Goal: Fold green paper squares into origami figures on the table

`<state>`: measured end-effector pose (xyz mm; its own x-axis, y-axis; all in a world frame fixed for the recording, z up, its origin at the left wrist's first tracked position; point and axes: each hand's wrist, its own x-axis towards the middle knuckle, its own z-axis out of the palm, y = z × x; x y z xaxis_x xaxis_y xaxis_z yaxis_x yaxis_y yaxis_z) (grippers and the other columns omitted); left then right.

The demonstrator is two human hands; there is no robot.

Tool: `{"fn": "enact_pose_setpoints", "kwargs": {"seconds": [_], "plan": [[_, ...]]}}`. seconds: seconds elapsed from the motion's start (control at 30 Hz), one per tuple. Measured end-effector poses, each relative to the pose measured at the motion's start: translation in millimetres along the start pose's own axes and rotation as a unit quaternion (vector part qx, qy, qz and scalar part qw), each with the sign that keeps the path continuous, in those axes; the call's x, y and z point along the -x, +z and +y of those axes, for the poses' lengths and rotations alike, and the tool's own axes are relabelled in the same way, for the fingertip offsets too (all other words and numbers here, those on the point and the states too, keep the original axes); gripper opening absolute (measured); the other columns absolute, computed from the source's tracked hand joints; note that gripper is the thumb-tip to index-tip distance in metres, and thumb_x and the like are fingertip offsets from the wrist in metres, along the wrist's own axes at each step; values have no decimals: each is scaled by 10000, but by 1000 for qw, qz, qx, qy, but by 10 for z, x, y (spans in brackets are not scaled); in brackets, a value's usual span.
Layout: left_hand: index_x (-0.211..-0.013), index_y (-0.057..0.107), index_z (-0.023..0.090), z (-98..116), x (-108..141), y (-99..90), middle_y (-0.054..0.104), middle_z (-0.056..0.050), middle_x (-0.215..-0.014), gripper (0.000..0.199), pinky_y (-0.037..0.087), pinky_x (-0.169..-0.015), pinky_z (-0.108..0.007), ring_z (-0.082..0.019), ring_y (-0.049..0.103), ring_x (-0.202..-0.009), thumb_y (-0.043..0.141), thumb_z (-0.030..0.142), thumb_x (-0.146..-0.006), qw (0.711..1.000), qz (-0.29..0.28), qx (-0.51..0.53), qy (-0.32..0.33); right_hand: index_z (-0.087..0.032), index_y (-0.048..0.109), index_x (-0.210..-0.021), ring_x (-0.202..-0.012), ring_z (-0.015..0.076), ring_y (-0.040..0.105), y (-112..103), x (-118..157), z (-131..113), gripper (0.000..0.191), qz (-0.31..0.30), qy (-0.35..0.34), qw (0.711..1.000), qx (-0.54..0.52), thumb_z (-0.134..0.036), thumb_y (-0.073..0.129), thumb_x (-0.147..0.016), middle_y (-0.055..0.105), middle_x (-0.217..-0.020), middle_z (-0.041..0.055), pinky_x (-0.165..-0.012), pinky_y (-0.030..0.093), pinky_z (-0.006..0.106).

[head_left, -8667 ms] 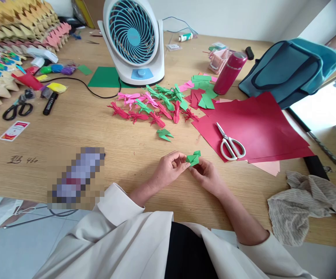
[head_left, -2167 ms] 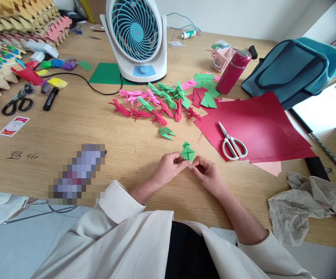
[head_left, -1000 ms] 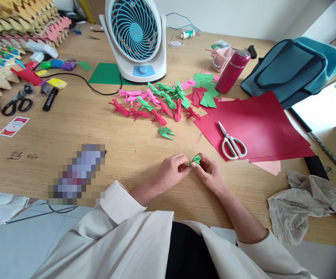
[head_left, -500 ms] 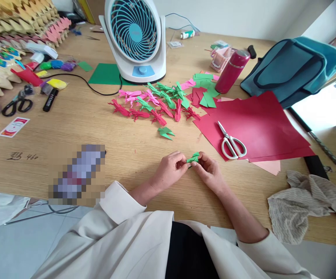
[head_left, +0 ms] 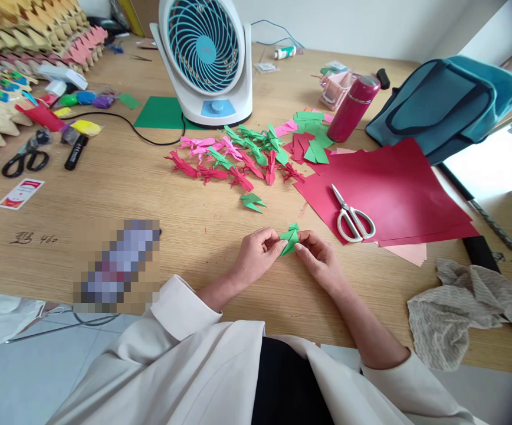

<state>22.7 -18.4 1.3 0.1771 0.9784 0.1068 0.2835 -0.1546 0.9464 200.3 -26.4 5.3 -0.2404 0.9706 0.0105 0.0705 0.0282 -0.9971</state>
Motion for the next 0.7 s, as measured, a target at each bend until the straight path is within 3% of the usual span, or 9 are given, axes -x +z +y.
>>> {"fn": "enact_pose_setpoints", "kwargs": {"seconds": [0.23, 0.4, 0.6, 0.7], "plan": [[-676, 485, 171, 7, -10, 2, 455, 50, -625, 254, 351, -548, -202, -79, 424, -589, 582, 297, -874, 1000, -10, 9, -2, -219, 645, -944, -694, 156, 533, -6, -13, 55, 251, 8, -2, 1000, -3, -467, 632, -901, 626, -792, 15, -641, 451, 295], [-854, 588, 171, 11, -7, 13, 601, 8, -783, 41, 426, -581, -190, -101, 562, -702, 605, 207, -843, 1000, 3, -13, 1, -222, 621, -935, -712, 155, 563, 5, -21, 85, 261, 28, 4, 999, -16, -478, 638, -891, 638, -816, 15, -659, 468, 294], [-1179, 517, 200, 1, 10, 23, 605, -21, -953, 399, 464, -554, -160, -110, 616, -788, 640, 151, -803, 1000, 13, 9, 6, -234, 587, -942, -701, 151, 561, 35, -37, 60, 328, 61, 26, 997, -50, -527, 687, -833, 617, -822, 14, -633, 481, 291], [-1305, 466, 222, -7, 10, 19, 599, -49, -1064, 529, 499, -611, -159, -119, 624, -888, 594, 82, -810, 999, 5, 9, 43, -240, 565, -926, -670, 143, 536, 43, -39, 32, 338, 69, 26, 996, -56, -534, 696, -821, 582, -777, 2, -614, 478, 287]]}}
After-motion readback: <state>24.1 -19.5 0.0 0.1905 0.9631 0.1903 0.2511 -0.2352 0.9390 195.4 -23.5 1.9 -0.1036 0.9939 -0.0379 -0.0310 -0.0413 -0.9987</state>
